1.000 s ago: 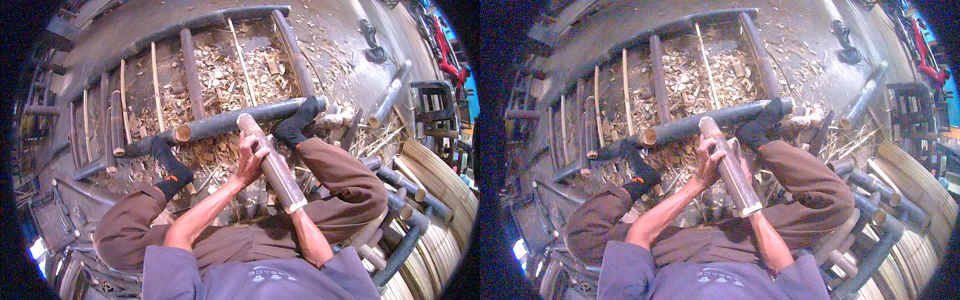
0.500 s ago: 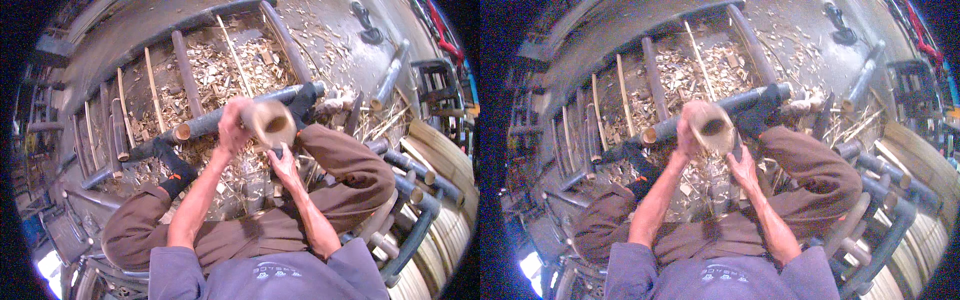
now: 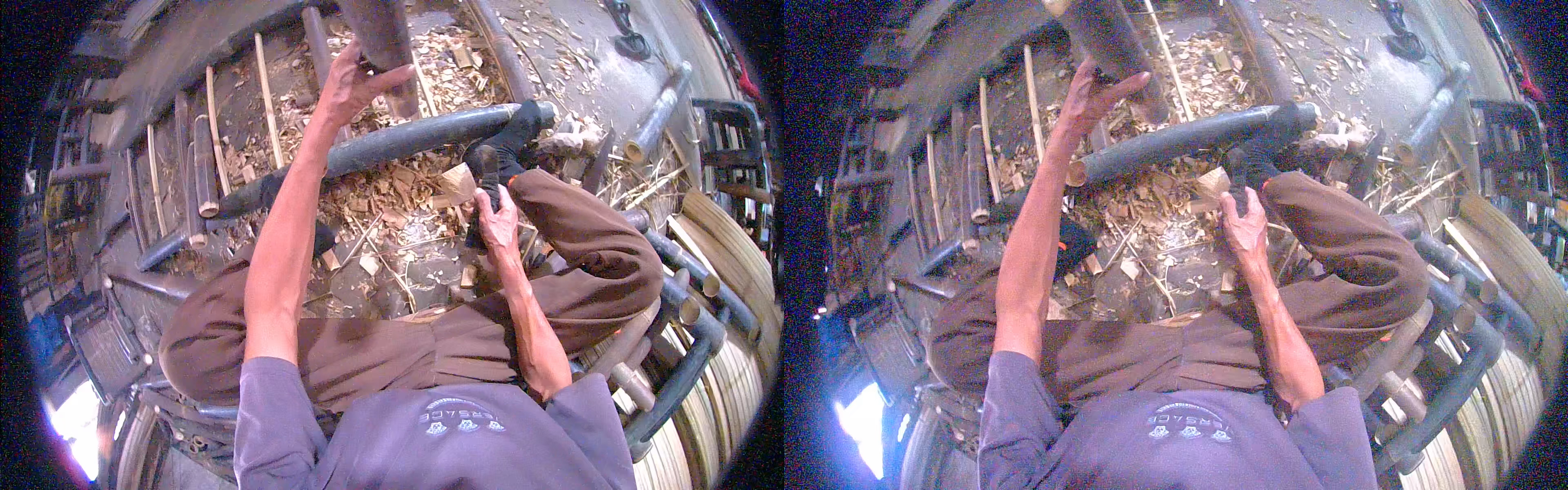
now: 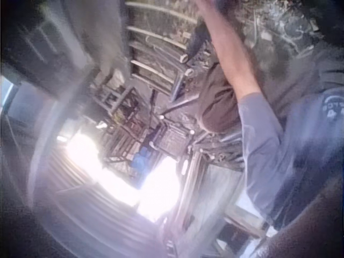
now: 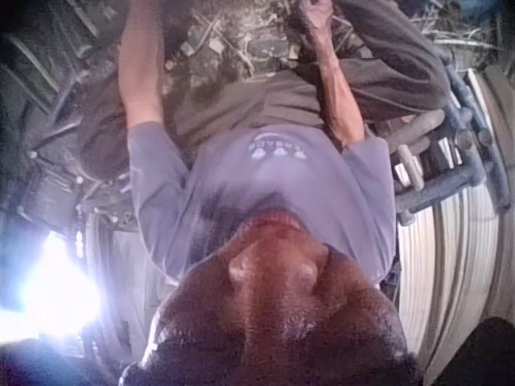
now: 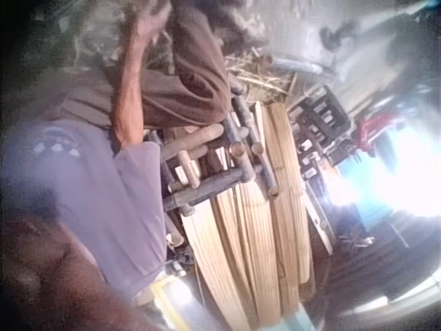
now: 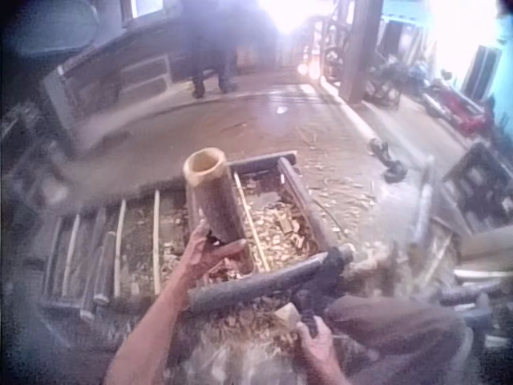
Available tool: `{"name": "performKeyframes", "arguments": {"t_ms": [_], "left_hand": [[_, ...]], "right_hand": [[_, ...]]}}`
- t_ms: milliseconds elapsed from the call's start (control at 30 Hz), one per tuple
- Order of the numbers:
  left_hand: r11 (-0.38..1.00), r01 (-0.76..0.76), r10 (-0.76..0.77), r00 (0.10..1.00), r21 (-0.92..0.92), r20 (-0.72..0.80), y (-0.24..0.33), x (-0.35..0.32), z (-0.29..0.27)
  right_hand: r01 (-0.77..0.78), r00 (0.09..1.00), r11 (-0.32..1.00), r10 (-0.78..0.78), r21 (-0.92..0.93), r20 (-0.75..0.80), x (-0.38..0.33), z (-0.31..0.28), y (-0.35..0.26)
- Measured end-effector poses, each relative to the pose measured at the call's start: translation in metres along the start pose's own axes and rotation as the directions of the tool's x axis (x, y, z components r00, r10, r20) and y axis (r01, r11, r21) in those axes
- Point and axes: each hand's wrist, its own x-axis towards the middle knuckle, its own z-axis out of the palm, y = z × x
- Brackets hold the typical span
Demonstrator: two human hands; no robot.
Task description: The person sits on the floor and uses a knife to carve and smooth the ends of bamboo poles. They repeatedly rotate the poles, scrape the interior and exterior surfaces, and occasionally use a stone to further smooth the edges.
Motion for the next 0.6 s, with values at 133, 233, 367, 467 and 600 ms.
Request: {"name": "performKeyframes", "arguments": {"t_ms": [133,233,367,467,600], "left_hand": [[0.994,-0.042,0.037,0.998,0.102,0.051,0.017,0.005,-0.017],[0.961,0.104,-0.100,0.995,0.254,-0.029,0.019,0.005,-0.046],[0.954,0.054,-0.047,0.998,-0.294,0.030,0.031,0.003,-0.061],[0.981,-0.050,0.029,0.994,-0.188,-0.110,0.023,0.001,-0.051],[0.999,0.014,-0.018,0.998,-0.050,-0.068,-0.007,-0.008,-0.031]], "right_hand": [[0.031,0.997,0.992,-0.023,0.122,-0.068,-0.009,0.007,-0.004],[0.048,0.998,0.999,-0.048,0.006,-0.028,-0.026,0.005,-0.013],[-0.098,0.993,0.990,0.104,0.105,-0.048,-0.051,0.006,0.033],[-0.042,0.999,0.989,0.045,0.139,-0.016,-0.066,0.015,0.070],[0.055,0.998,0.998,-0.055,0.024,0.022,-0.060,0.025,0.050]]}}
